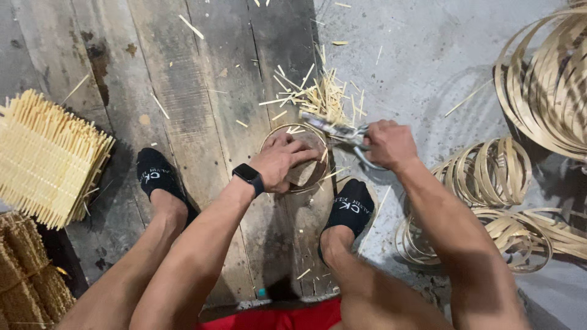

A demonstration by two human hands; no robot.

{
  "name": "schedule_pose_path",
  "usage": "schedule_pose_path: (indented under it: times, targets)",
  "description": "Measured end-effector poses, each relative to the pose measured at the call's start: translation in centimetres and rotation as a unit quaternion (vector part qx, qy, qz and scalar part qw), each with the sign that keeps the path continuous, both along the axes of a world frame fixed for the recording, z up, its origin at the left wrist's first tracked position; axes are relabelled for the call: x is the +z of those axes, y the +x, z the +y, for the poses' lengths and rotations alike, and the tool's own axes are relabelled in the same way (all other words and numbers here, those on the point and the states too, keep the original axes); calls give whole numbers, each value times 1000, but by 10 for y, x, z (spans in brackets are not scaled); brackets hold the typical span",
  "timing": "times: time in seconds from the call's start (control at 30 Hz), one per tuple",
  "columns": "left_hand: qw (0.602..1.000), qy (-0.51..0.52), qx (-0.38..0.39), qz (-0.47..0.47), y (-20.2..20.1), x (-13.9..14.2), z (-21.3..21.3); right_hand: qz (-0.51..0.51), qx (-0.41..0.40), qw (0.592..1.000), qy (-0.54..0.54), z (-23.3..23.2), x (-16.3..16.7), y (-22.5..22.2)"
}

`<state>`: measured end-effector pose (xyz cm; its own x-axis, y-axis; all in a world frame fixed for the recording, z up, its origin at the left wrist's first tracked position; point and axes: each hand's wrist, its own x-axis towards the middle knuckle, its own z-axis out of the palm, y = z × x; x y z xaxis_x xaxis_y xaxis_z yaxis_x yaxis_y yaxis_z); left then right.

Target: The person sits on the floor and repeatedly places a circular bamboo frame over a flat woven bamboo mat, then uses shears to trim the excess mat material flush with the frame. The person removes the frame to reveal a finished circular tray and repeats the process with new mats.

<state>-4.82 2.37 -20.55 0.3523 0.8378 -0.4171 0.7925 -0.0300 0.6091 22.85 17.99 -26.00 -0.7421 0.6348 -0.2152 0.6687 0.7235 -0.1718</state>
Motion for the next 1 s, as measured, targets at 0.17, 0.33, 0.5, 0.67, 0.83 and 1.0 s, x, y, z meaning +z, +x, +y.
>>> schedule_pose_path:
  times: [0.17, 0.33, 0.5, 0.67, 0.83, 1.0]
  targets:
    - [956, 74, 260, -110, -1, -35, -10, -107, -270, 948, -129, 9, 2, 23]
    - [842, -6, 540, -11, -2, -80, -11, -12, -343, 939, 12, -5, 3, 29]
    - [839, -3, 524, -144, 21, -107, 14, 254, -365, 817, -367, -37, 5, -12]
    - [854, 18, 514, -78, 44, -112, 25, 232, -330, 798, -448, -48, 11, -49]
    - [858, -2, 512, -43, 42, -108, 30, 244, -325, 818, -407, -46, 14, -52]
    - [826, 183, 530, -56, 26, -101, -5, 241, -368, 734, -518, -55, 13, -38]
